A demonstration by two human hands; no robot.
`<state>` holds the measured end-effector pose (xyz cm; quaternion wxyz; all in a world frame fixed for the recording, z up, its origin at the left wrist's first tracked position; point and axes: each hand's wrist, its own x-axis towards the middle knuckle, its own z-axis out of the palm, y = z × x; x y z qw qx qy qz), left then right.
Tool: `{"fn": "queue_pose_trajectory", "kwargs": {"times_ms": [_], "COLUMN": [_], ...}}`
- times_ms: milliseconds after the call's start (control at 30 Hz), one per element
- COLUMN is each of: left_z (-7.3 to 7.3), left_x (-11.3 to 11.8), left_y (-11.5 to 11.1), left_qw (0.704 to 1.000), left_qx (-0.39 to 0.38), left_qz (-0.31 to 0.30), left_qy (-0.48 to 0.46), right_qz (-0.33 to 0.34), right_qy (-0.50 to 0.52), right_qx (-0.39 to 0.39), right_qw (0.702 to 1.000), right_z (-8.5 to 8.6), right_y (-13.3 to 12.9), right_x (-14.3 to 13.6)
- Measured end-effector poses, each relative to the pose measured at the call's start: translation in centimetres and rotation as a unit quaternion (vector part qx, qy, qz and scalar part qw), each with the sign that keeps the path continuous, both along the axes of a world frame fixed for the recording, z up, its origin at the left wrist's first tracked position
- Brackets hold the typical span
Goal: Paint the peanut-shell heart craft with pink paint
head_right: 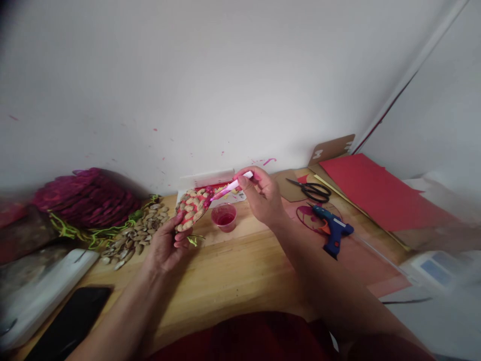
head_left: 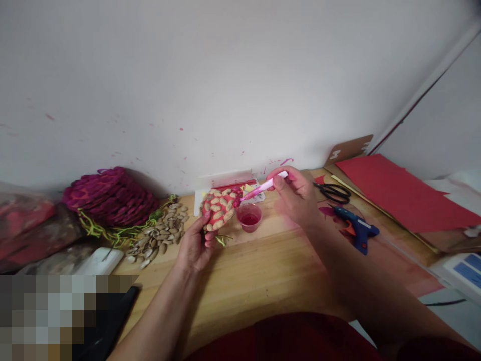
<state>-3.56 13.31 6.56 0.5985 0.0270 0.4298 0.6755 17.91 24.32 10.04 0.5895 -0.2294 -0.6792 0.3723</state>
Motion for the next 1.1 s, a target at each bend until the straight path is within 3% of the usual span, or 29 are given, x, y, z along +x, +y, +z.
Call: {"fn": "queue_pose_trajectory", "kwargs": {"times_ms": [167,500,767,967,1100], "left_z": [-0.15,-0.27,-0.17,0.05,-0.03], "left_x": [-0.14,-0.06,-0.11,0.05,-0.08], "left_y": [0.0,0.07,0.1,0.13,0.1], "left_qw": [1.0,1.0,1.0,1.0,1.0], "left_qx": [0.001,-0.008,-0.006,-0.019,-0.017], "left_qz": [-0.006,0.01,0.001,0.006,0.004], "left_qy": [0.0,-0.012,-0.015,0.01,0.002], "right_qz": [-0.043,-0.047,-0.001,-0.053,-0.026], "right_qy": [-0.014,-0.04,-0.04,-0.033,-0.021], "right_qx": [0.027,0.052,0.023,0.035,0.018], "right_qw": [0.999,0.997,0.999,0.997,0.999], "right_z": [0.11,-0.04,-0.17,-0.16,-0.03], "right_y": [-0.12,-0.31,-0.43,-0.22,-0.17], "right_x": [0.14,0.36,0.42,0.35,0.26]}}
